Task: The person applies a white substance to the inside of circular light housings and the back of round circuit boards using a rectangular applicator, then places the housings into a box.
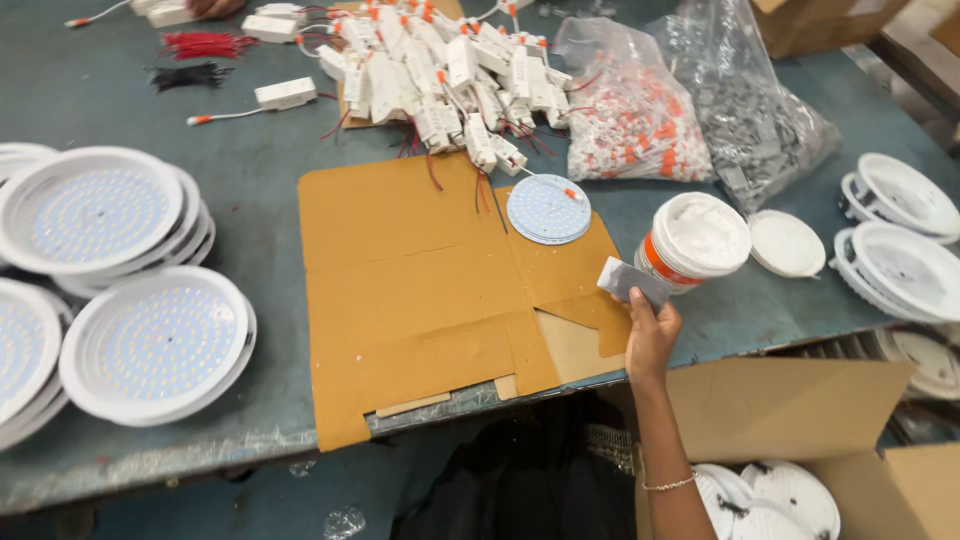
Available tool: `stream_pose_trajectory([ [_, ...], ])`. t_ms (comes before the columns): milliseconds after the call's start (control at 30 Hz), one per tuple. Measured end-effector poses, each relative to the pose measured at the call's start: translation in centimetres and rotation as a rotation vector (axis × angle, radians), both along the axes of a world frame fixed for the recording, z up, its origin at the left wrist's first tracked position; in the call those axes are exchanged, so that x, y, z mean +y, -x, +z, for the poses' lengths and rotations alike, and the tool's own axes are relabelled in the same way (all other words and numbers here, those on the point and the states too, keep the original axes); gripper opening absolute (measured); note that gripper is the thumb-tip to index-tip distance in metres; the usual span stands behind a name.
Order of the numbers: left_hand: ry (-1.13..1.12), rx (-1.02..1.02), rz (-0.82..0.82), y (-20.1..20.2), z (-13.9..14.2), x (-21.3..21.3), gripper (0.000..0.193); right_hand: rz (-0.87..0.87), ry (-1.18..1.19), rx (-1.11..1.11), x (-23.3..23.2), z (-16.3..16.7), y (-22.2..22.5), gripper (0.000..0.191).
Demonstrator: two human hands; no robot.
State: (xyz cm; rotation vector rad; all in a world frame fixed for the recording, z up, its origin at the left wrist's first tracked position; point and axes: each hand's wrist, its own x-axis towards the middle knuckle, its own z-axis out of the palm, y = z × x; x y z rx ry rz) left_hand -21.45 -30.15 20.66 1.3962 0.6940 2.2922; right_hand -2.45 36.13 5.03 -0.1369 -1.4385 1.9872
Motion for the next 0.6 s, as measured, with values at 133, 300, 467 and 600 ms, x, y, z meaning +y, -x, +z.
stream_pose_trajectory([
  [133, 0.261, 0.144, -0.457, 4.1, 1.7, 2.3, 0.015, -0.021, 0.002, -0.006, -0.5, -0.2, 0.2, 0.014],
  [300, 0.373, 0.277, -0.689, 8.1, 0.8, 3.3, 0.017, -0.020, -0.001, -0.008, -0.6, -0.5, 0.6, 0.012],
  [467, 0.403, 0.355, -0.781, 10.2, 0.7, 4.3, 0.020, -0.013, -0.023, -0.043, -0.8, -0.2, 0.6, 0.012],
  [600, 0.432, 0.393, -0.825, 10.3, 1.5, 4.3, 0.022, -0.008, -0.040, -0.047, -0.9, 0.1, 0.5, 0.012],
])
